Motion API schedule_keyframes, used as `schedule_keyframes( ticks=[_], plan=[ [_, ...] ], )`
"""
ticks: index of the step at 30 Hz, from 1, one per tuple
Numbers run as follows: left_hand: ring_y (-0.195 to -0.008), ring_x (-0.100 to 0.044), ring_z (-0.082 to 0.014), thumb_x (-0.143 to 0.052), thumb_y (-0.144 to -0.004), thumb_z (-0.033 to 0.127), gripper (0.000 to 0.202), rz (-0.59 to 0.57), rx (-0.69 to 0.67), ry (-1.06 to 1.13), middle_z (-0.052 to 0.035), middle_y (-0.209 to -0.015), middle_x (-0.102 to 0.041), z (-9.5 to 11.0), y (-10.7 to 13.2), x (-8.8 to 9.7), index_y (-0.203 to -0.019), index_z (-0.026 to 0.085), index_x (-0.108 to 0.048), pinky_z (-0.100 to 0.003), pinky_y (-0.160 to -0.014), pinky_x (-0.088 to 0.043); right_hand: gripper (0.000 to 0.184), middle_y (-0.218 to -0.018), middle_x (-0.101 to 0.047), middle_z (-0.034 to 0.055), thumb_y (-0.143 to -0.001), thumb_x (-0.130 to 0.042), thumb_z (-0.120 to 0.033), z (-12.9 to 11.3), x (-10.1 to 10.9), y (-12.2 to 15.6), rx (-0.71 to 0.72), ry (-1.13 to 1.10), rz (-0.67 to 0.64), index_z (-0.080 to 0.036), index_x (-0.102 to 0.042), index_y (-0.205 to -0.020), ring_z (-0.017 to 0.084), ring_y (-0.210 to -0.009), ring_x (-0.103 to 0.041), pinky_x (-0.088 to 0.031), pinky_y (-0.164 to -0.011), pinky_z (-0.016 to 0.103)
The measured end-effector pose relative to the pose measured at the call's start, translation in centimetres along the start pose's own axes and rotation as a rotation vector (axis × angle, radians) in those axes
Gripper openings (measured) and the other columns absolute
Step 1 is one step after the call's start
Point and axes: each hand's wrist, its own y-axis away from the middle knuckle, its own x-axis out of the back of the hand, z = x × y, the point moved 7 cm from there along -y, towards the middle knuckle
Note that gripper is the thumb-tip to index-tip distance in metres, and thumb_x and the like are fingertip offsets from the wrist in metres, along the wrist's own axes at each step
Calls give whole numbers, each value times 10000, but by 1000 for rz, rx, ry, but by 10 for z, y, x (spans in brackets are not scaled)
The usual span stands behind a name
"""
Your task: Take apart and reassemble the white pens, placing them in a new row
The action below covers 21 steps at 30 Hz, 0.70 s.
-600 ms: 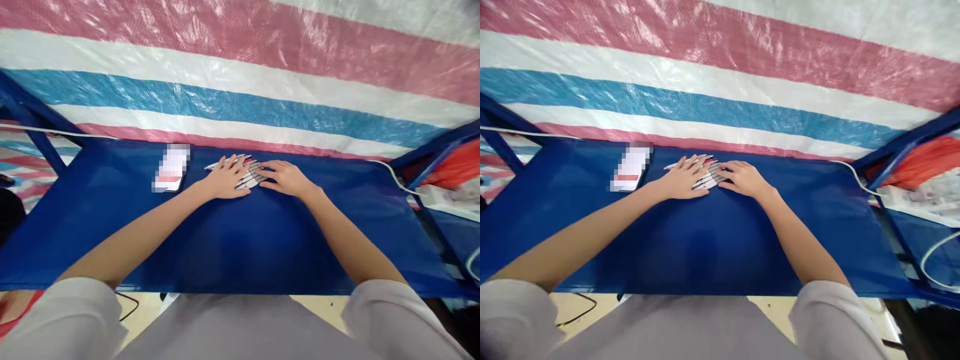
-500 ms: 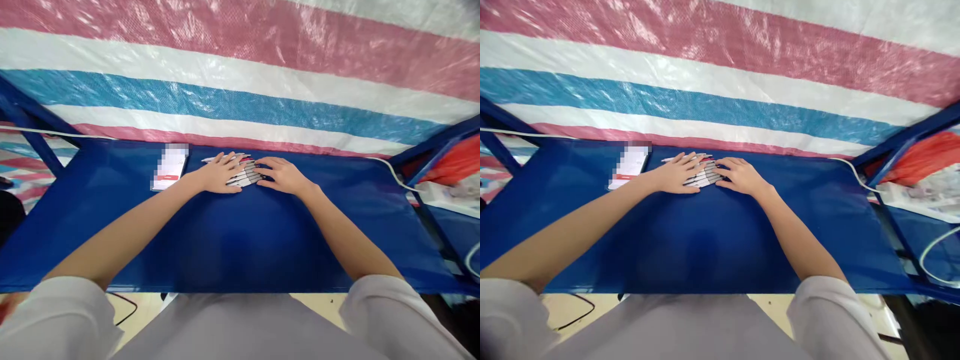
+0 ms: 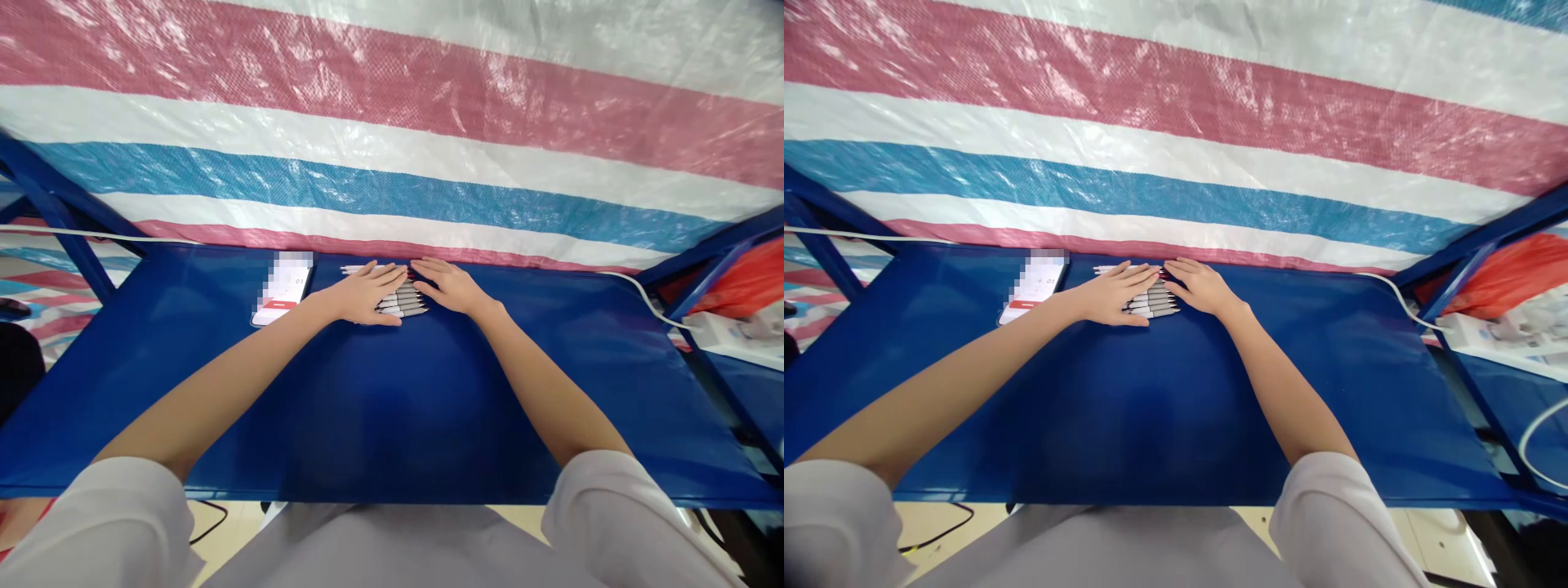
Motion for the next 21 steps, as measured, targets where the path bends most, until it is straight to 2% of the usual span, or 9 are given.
schedule_keyframes(
  ticks=[3, 7, 11, 15, 21],
  plan=[
    [-1508, -112, -267, -356, -846, 780, 1009, 23, -2, 7, -146, -1621, -155, 1, -4, -1, -1558, 92, -161, -422, -1213, -6, 489, -1428, -558, 89, -982, -402, -384, 3, -1, -3, -21, 21, 7, -157, -515, -1401, 240, -1355, -500, -403, -1157, 420],
    [-1504, -133, -277, -378, -860, 754, 997, 74, 14, -9, -163, -1615, -174, 2, -1, 5, -1546, 53, -193, -413, -1220, -24, 491, -1436, -550, 84, -972, -429, -377, 3, -1, -7, -33, 21, -1, -159, -511, -1403, 231, -1338, -519, -431, -1134, 398],
    [-1504, -97, -325, -378, -853, 763, 988, 130, 146, -48, -146, -1623, -163, -1, 14, 10, -1548, 80, -214, -459, -1218, -29, 494, -1449, -538, 60, -977, -418, -401, 0, -2, -11, -28, 10, -5, -187, -497, -1416, 220, -1336, -521, -440, -1125, 388],
    [-1492, -90, -390, -401, -799, 820, 1098, 87, 278, -80, -189, -1624, -119, -5, 28, 1, -1550, 49, -183, -491, -1207, -78, 496, -1448, -540, 72, -985, -403, -402, -10, -4, -16, 22, 7, -4, -160, -512, -1404, 214, -1346, -510, -422, -1137, 363],
    [-1499, -69, -368, -369, -860, 761, 985, 87, 250, -109, -153, -1630, -138, -13, 31, -10, -1557, 89, -184, -490, -1207, -59, 497, -1458, -528, 65, -989, -386, -424, -21, -7, -15, 17, 49, -51, -179, -516, -1401, 231, -1333, -522, -465, -1098, 394]
  ],
)
